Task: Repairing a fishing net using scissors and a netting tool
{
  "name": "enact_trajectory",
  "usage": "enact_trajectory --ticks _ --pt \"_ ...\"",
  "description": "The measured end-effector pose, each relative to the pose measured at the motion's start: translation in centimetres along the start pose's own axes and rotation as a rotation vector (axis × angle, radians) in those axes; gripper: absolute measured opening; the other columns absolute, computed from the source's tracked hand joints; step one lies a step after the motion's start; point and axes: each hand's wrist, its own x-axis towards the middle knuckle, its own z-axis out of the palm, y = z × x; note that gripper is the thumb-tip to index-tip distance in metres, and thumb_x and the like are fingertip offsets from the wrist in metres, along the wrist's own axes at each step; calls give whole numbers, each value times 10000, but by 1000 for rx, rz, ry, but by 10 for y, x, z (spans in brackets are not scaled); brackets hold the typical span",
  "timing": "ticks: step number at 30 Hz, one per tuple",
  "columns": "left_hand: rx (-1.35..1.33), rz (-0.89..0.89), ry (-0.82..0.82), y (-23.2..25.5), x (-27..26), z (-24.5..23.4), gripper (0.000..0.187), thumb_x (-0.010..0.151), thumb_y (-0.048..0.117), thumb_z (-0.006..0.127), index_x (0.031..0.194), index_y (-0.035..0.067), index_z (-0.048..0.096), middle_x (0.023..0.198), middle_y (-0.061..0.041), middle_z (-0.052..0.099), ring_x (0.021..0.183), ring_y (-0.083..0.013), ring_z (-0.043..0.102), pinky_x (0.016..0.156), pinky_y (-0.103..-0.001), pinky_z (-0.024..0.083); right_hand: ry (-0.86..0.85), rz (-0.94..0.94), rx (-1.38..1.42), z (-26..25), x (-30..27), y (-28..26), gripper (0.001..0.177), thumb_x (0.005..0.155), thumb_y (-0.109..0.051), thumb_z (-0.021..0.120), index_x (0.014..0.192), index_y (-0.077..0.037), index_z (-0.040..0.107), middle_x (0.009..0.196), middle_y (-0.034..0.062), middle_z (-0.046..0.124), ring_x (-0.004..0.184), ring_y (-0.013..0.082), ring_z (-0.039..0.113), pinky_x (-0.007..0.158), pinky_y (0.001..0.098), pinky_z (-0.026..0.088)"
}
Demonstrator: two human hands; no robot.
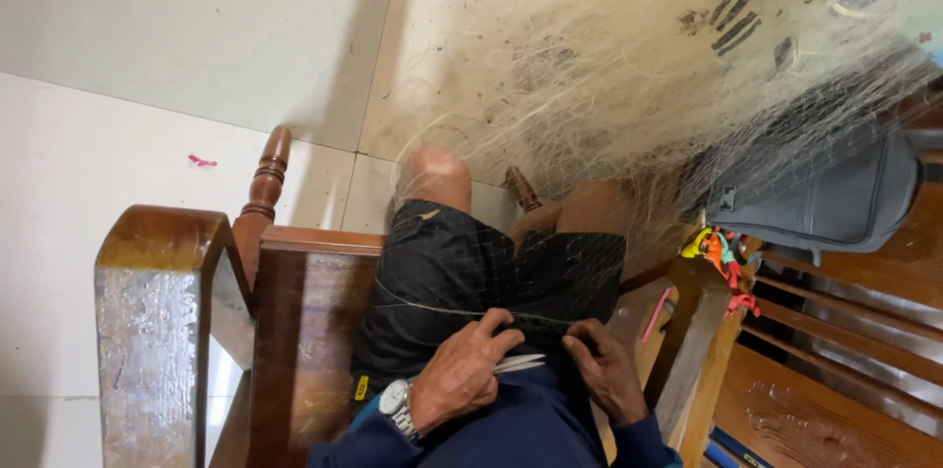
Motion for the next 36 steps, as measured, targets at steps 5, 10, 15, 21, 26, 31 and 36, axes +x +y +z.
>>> enact_trajectory --ticks 5,10,15,21,26,31,36 --pt "2 47 42 1 -3 0 512 604 -63 438 1095 60 511 1134 -152 438 740 -379 538 637 -468 440 14 -42 -9 3 -2 7 136 871 -226 556 774 -133 577 695 -12 534 654 101 494 624 254 377" --pt "14 70 80 -5 -2 3 528 564 -35 442 1070 73 547 1094 -128 484 729 -363 554 673 -442 454 4 50 -40 5 7 17 103 870 -240 561 838 -148 593 770 -7 581 702 105 522 636 251 392" --pt "-24 26 96 -5 -1 0 508 607 -36 555 1105 53 525 1134 -132 477 878 -343 567 748 -409 455 36 -185 -5 11 22 22 112 881 -218 542 831 -127 584 772 -7 577 721 116 545 662 263 419" --pt "-81 -64 101 -6 4 7 325 789 83 498 1112 83 532 1140 -102 486 912 -320 570 705 -408 471 195 -296 157 23 19 36 324 865 -133 572 1179 -103 498 891 37 608 832 142 601 766 273 491" --pt "-171 -68 120 -16 7 11 286 903 229 425 1095 50 537 1049 -113 498 935 -252 539 825 -351 410 31 -347 96 29 -4 -24 124 821 -172 612 921 -113 655 871 30 691 731 154 661 650 273 498" --pt "-282 -200 282 -31 13 19 315 919 302 410 1070 90 587 932 -48 526 872 -143 530 838 -276 395 -356 -697 187 55 10 -40 220 913 -245 505 934 -39 578 805 102 633 687 236 629 592 326 444" --pt "-531 -472 543 -21 16 16 404 880 385 420 1000 81 658 994 -26 625 930 -123 555 861 -244 402 -384 -566 195 57 18 -57 326 759 -90 558 1071 -31 486 979 147 594 849 305 603 710 383 454"
